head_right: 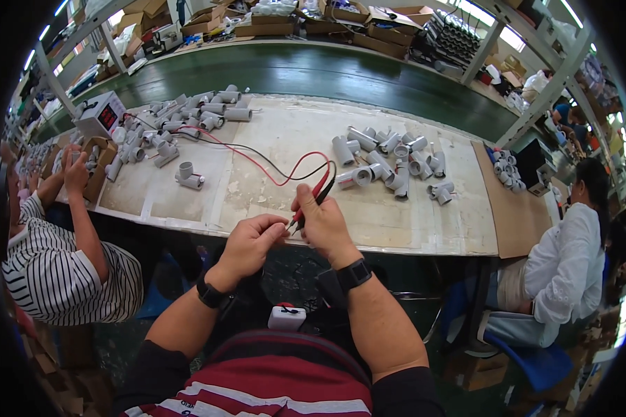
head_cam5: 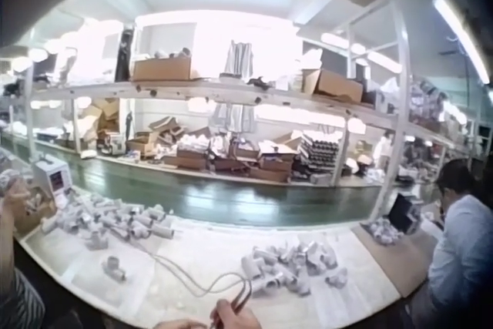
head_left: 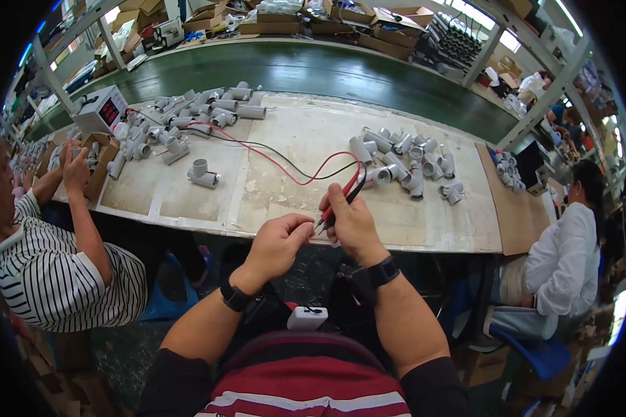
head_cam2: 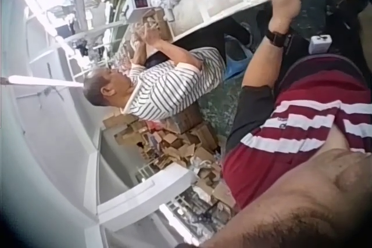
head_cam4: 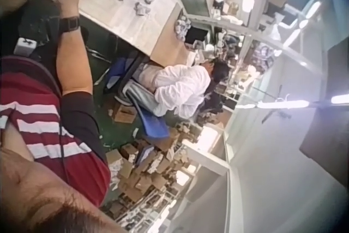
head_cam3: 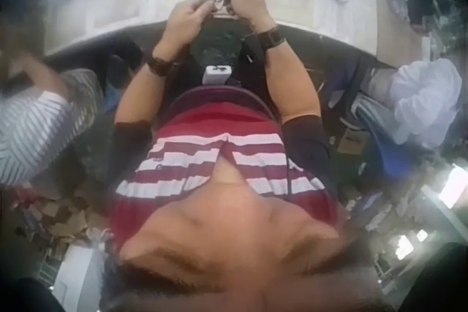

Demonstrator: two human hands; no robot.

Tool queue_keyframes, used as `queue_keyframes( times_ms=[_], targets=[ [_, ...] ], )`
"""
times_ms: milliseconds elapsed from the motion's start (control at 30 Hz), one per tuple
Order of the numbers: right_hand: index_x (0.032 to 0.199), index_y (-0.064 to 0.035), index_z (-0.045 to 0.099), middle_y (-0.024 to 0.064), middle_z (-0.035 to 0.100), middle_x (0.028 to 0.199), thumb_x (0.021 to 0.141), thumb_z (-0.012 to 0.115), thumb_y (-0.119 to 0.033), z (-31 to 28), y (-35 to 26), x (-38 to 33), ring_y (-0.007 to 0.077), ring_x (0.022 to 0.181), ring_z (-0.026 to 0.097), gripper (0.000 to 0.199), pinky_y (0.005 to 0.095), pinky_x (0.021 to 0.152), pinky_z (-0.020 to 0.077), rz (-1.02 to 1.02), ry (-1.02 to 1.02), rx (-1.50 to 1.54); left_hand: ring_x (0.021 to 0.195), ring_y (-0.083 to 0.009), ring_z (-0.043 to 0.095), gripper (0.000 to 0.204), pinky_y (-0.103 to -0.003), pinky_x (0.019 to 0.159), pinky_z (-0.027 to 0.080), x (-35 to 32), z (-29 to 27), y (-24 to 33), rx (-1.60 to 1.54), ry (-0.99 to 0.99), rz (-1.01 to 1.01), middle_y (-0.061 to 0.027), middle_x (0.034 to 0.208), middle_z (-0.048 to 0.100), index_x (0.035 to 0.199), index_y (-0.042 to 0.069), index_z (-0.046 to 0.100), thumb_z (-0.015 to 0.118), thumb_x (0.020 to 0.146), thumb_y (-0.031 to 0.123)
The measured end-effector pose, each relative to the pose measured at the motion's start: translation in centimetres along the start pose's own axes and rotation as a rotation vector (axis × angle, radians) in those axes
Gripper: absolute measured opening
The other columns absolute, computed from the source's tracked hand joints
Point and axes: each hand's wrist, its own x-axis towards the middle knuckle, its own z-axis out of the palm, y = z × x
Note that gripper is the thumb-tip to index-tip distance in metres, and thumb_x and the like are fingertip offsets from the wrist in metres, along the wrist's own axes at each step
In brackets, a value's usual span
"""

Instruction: The person tests electronic components by picking up a plastic housing, touching its internal wires with a multimeter probe, and setting it back down. This process is repeated for several housings, occasionally moving components aside to reach the next item.

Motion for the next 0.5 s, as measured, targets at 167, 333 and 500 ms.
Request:
queue_keyframes(
  times_ms=[167,333,500],
  targets=[
    [0.092,-0.0035,0.065,0.0035,0.061,0.071,0.104,0.059,-0.055,0.9,1.3,-1.1,0.011,0.053,0.058,0.053,0.0254,0.045,0.0464,-0.011,0.009,0.02,0.074,-0.0092,0.064,0.015,-0.024,0.07,0.052,-0.4,0.7,1.3,-0.175,-0.144,-0.172,-0.0031,0.087,0.072,0.108,-0.002,0.072,0.066,0.101,0.011],
    [0.102,-0.0008,0.07,0.0047,0.065,0.075,0.102,0.068,-0.04,0.6,1.2,-2.3,0.0129,0.059,0.063,0.039,0.0283,0.051,0.0514,0.012,-0.042,0.168,0.071,-0.0084,0.063,0.009,-0.023,0.066,0.051,-0.9,0.3,1.3,-0.311,-0.165,-0.264,-0.0031,0.086,0.072,0.104,0.001,0.073,0.069,0.099,0.008],
    [0.106,0.0004,0.073,0.0051,0.07,0.08,0.098,0.075,-0.025,-0.6,1.2,-2.1,0.0137,0.068,0.067,0.027,0.0292,0.06,0.0551,0.076,-0.193,0.277,0.069,-0.0091,0.062,0.005,-0.023,0.065,0.05,-0.9,-0.8,1.1,-0.391,-0.203,-0.332,-0.003,0.085,0.072,0.099,0.004,0.073,0.073,0.096,0.008]
  ],
)
